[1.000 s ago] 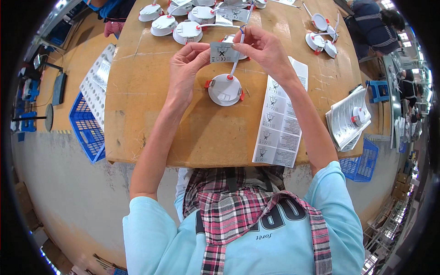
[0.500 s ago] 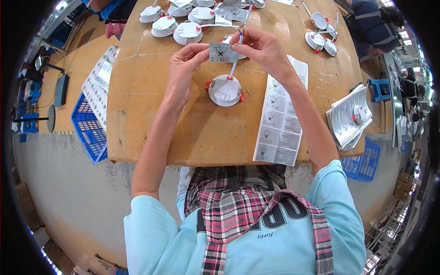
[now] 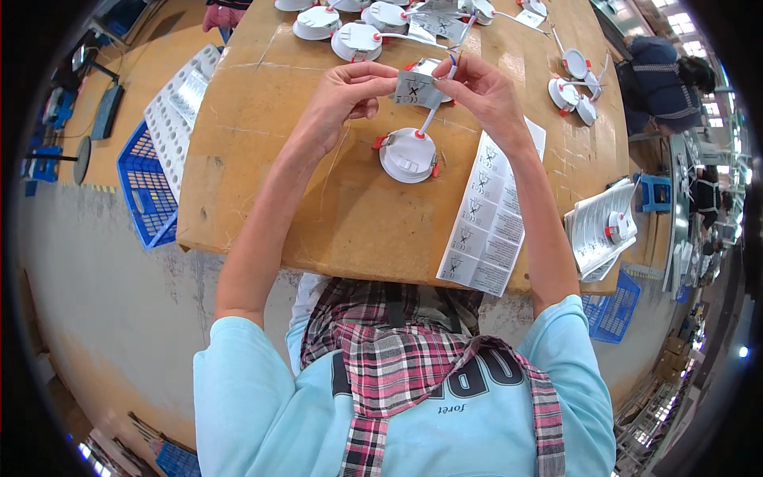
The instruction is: The recorder is assembling small electronic lighting components, applying stickers or labels to wires and small plastic housings.
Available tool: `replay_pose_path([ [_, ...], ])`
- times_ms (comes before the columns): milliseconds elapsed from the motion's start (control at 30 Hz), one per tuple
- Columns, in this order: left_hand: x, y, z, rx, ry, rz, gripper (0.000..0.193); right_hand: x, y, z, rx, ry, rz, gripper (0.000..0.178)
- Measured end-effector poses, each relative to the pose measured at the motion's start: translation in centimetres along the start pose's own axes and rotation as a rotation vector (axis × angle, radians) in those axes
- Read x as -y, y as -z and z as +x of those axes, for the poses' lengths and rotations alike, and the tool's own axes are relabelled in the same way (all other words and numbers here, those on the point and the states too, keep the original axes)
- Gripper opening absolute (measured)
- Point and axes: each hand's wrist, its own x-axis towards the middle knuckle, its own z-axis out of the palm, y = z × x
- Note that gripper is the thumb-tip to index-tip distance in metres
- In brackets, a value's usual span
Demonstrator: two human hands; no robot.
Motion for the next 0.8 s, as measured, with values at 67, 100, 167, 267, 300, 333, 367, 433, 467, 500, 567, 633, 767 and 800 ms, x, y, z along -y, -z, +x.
replay_pose_path([
  [67, 0.0, 0.3, -0.1, -0.014, 0.027, 0.008, 0.019, 0.2, -0.4, 0.0, 0.008, -0.001, 0.003, 0.011],
  [100, 0.2, 0.3, 0.0, -0.015, 0.010, -0.003, 0.020, 0.4, -0.6, 0.0, -0.010, -0.005, 0.006, 0.010],
  [167, 0.3, 0.4, 0.1, -0.019, -0.010, -0.015, 0.021, 0.6, -0.7, 0.1, -0.023, -0.007, 0.007, 0.010],
  [267, 0.4, 0.7, 0.3, 0.009, -0.030, -0.019, 0.020, 0.3, -0.7, 0.0, -0.032, 0.000, -0.016, 0.010],
  [300, 0.4, 1.1, 0.3, 0.034, -0.037, 0.022, 0.019, 0.1, -0.6, 0.0, -0.025, -0.002, -0.014, 0.011],
  [333, 0.2, 1.1, 0.3, 0.062, -0.044, 0.062, 0.019, 0.2, -0.6, 0.0, -0.020, -0.005, -0.014, 0.013],
  [367, 0.2, 0.9, 0.3, 0.064, -0.047, 0.060, 0.019, 0.3, -0.5, 0.0, -0.021, -0.005, -0.018, 0.013],
  [433, 0.3, 0.3, 0.0, -0.016, -0.116, 0.131, 0.017, 0.7, -0.9, -0.4, -0.084, -0.014, 0.001, 0.020],
  [467, 0.5, -0.1, -0.1, -0.013, -0.117, 0.131, 0.017, 1.0, -1.2, -0.5, -0.087, -0.014, -0.002, 0.020],
  [500, 0.8, -0.4, -0.1, -0.078, -0.206, 0.194, 0.016, 1.4, -1.7, -0.6, -0.273, 0.031, -0.065, 0.024],
  [567, 0.5, -1.4, -0.5, -0.135, -0.293, 0.254, 0.016, 2.1, -2.0, -1.4, -0.466, 0.072, -0.135, 0.029],
  [633, -0.3, -2.0, -1.1, -0.155, -0.293, 0.422, 0.016, 3.3, -2.4, -2.7, -0.530, 0.134, -0.438, 0.033],
  [767, -0.1, -3.3, -1.3, -0.151, -0.407, 0.445, 0.016, 4.5, -4.5, -3.0, -0.368, -0.022, -0.614, 0.032],
  [800, 0.0, -3.4, -1.3, -0.161, -0.469, 0.510, 0.016, 4.5, -4.7, -3.0, -0.340, -0.017, -0.601, 0.028],
])
